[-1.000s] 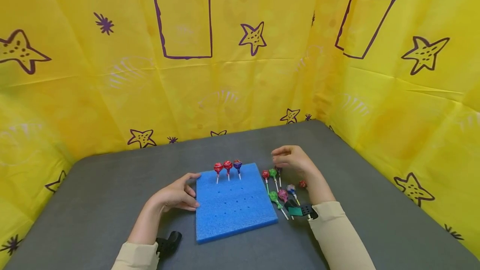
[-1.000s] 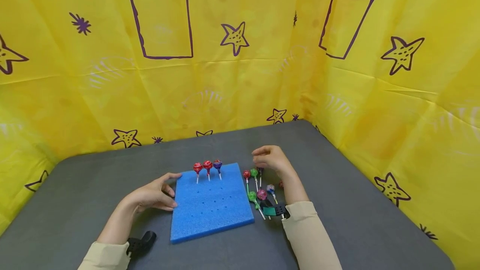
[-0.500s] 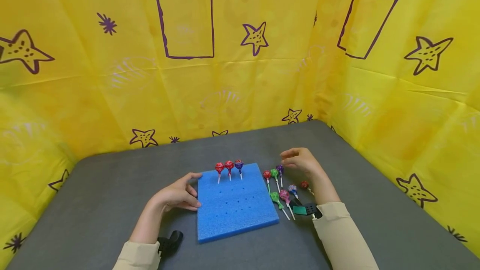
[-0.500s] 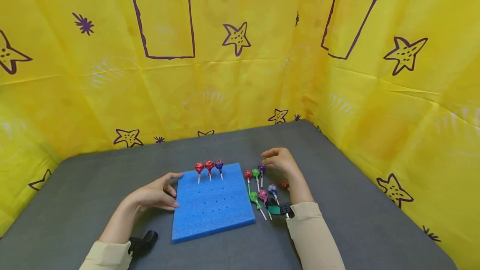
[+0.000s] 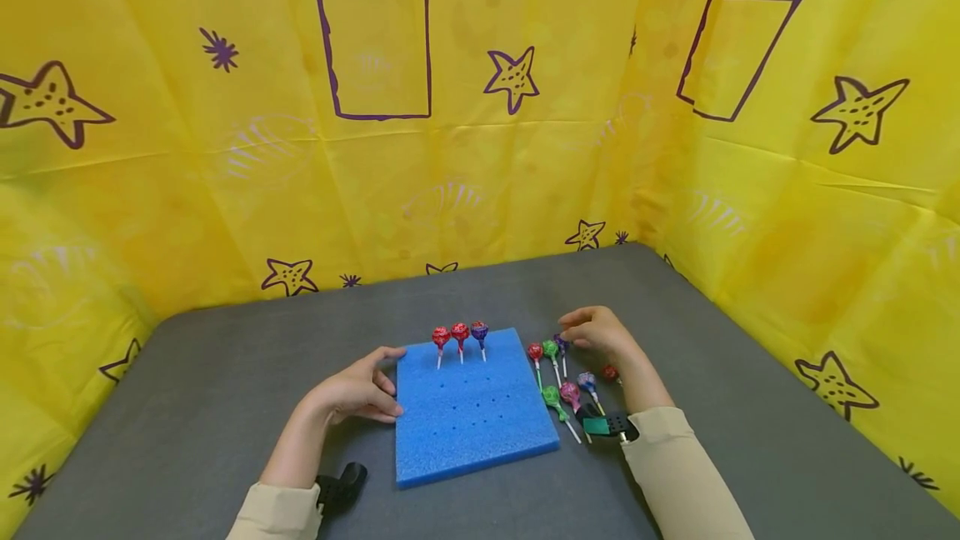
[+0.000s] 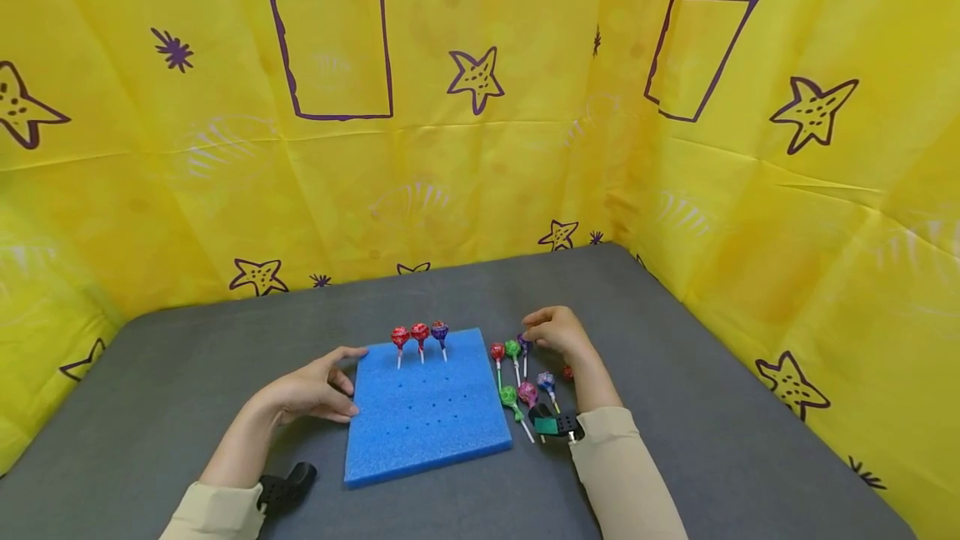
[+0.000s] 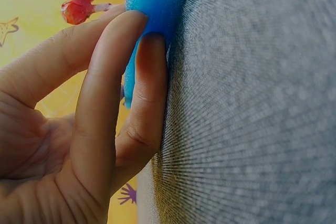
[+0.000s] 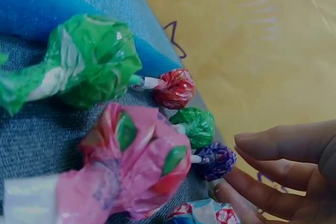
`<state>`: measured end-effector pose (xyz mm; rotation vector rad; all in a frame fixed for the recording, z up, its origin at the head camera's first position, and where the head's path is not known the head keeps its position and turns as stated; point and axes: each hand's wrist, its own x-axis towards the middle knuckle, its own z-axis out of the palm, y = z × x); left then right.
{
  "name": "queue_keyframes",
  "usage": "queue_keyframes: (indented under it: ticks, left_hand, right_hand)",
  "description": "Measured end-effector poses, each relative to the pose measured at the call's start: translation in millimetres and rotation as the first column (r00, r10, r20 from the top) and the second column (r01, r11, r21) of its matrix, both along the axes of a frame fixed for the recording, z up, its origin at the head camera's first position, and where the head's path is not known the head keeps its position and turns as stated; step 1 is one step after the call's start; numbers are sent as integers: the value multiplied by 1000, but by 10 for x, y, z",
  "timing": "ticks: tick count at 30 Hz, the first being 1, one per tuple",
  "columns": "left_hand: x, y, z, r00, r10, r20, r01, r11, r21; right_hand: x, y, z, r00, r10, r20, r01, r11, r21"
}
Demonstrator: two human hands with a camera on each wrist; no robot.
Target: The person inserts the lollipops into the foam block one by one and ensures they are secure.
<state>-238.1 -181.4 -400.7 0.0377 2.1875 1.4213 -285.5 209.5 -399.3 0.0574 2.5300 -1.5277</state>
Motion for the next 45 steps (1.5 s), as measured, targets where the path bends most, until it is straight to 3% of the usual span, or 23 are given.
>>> queue_keyframes:
  ticks: [25, 32, 45]
  left_hand:
    - [-1, -8, 8, 1000, -15, -5, 15, 1000, 14]
    - [-2, -13, -12, 1000, -14, -5, 14, 1000, 13]
    - [6, -10, -2, 1000, -15, -5, 15, 1000, 18]
  right_hand:
    - [14, 13, -16, 997, 72, 13, -72, 996, 47]
    - [6, -33, -61, 999, 22, 27, -24, 998, 58]
    - [-16, -15, -90, 1000, 24, 14, -25, 998, 53]
